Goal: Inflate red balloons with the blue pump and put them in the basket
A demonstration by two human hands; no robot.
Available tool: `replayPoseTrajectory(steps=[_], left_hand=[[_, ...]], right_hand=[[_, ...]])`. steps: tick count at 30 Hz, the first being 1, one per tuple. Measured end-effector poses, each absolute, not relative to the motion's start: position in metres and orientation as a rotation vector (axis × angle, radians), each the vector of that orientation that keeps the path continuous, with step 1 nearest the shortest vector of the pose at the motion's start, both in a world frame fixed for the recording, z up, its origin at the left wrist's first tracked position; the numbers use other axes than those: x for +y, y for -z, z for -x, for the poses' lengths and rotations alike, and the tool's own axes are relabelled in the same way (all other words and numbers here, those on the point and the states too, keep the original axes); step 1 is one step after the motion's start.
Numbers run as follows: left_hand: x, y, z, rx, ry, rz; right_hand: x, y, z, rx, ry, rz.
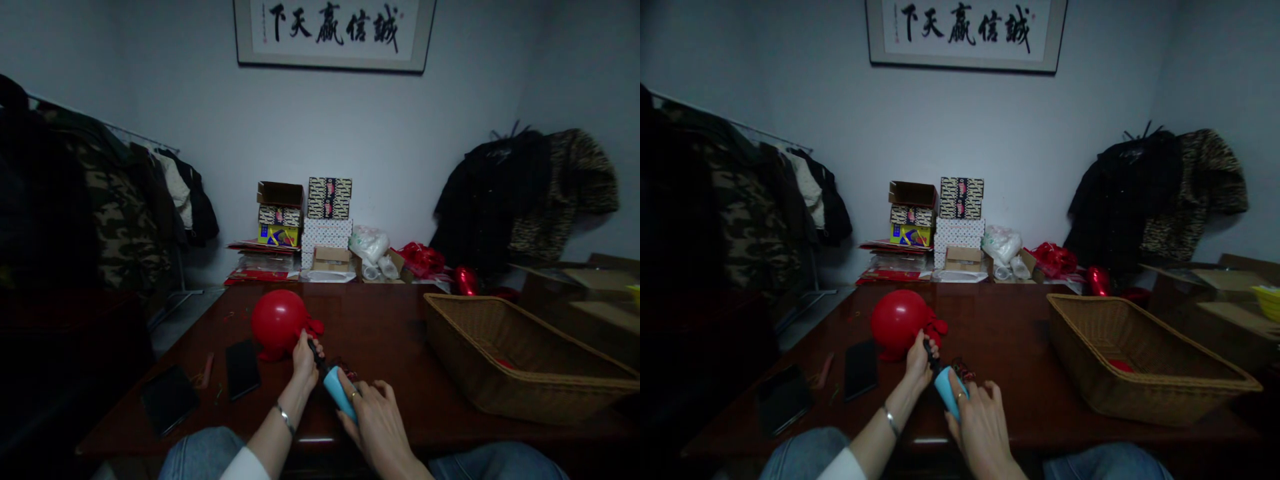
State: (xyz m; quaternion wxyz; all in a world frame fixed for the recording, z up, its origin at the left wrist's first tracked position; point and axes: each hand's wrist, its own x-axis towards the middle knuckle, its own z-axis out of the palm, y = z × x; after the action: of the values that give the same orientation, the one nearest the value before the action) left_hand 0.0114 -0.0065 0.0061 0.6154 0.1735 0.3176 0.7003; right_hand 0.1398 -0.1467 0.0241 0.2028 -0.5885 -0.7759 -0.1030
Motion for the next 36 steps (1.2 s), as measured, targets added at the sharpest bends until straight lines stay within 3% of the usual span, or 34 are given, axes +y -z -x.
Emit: replayPoseTrajectory(steps=[18, 36], left_hand=[[-0.004, -0.003, -0.012, 0.732, -1.618, -0.405], [-0.024, -0.001, -0.033, 0.763, -1.486, -0.376]], right_hand=[[-0.174, 0.017, -0.187, -2.168, 0.416, 1.480], [-0.147, -0.013, -0.151, -2.167, 0.194, 1.692]])
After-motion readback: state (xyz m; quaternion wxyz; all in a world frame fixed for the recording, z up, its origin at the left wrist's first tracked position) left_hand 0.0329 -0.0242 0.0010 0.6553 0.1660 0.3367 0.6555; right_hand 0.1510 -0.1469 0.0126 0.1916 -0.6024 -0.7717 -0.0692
